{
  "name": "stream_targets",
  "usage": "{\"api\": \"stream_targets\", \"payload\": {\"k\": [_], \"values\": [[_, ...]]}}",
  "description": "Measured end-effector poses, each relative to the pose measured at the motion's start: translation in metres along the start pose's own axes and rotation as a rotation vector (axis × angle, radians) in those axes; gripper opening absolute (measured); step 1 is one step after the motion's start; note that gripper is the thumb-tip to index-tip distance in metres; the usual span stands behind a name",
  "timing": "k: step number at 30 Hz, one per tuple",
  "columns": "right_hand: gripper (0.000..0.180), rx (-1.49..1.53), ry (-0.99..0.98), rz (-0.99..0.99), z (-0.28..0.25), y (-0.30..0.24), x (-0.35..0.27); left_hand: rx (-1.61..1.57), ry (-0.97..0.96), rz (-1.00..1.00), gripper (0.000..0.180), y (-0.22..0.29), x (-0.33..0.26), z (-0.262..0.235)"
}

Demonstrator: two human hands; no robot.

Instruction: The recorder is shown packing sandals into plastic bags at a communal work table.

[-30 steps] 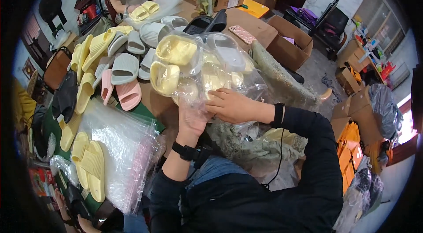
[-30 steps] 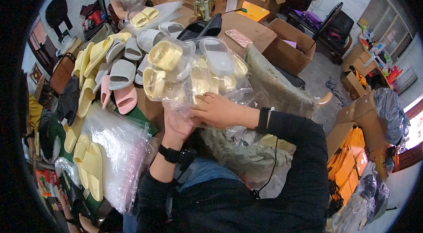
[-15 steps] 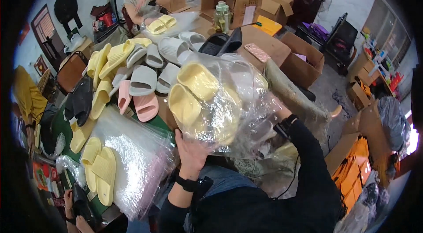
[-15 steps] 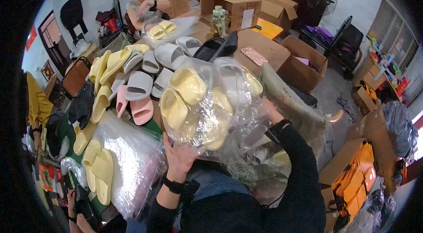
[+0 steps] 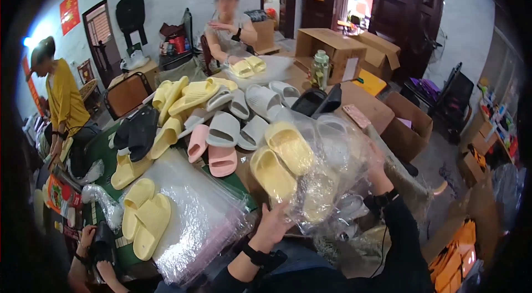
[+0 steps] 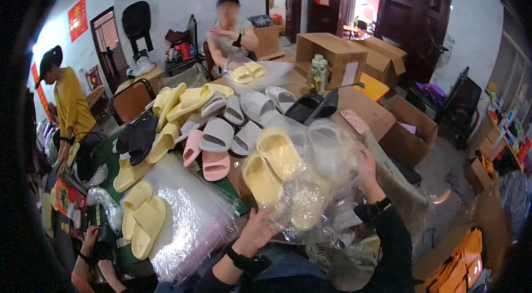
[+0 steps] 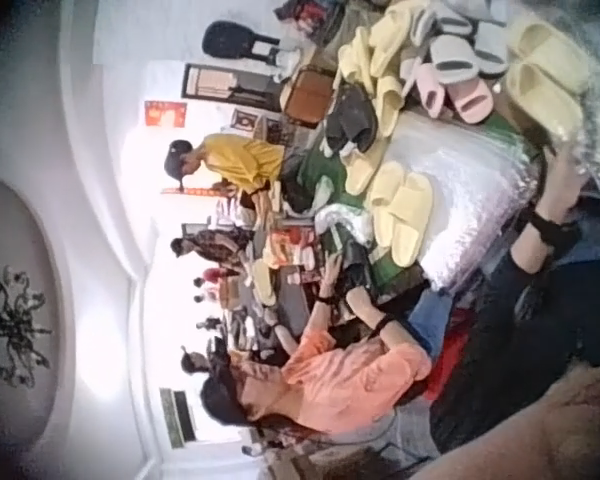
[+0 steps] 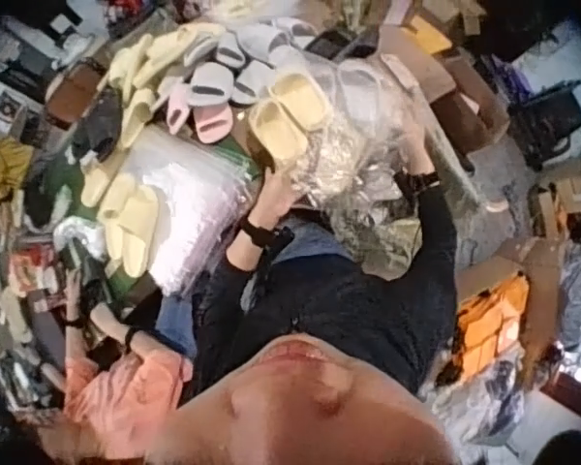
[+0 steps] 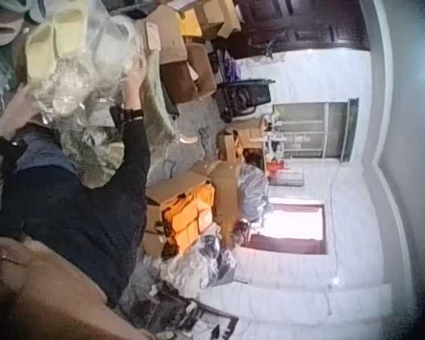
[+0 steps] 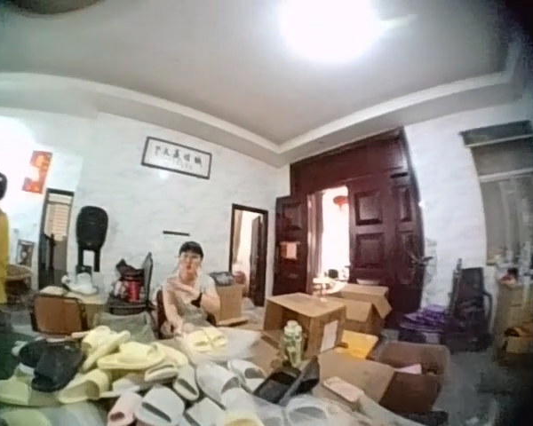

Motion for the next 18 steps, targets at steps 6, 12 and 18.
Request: {"api": "stream_targets", "payload": {"k": [6,12,18], "values": [[0.038,-0.238,-0.219,-0.413,0.056,-0.094,-0.008,0.155,-0.087,0.047,0.062,-0.002,-0.006,0.025],[0.029,-0.127,-0.291,-0.315,0.101,-0.096,-0.022,0.185,-0.055,0.041,0.066,-0.006,-0.002,0.017],[0.051,-0.409,-0.362,-0.548,0.107,-0.093,-0.034,0.142,-0.059,0.048,0.072,-0.008,0.004,0.016]]}}
Point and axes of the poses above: each hand's wrist, its own x-axis towards the middle knuckle, its own z-axis out of the palm, y = z × x, the point moved 9 cm from there along x, towards the middle knuckle, and after that the axes turned 12 degrees about -z, right-handed, at the moved point
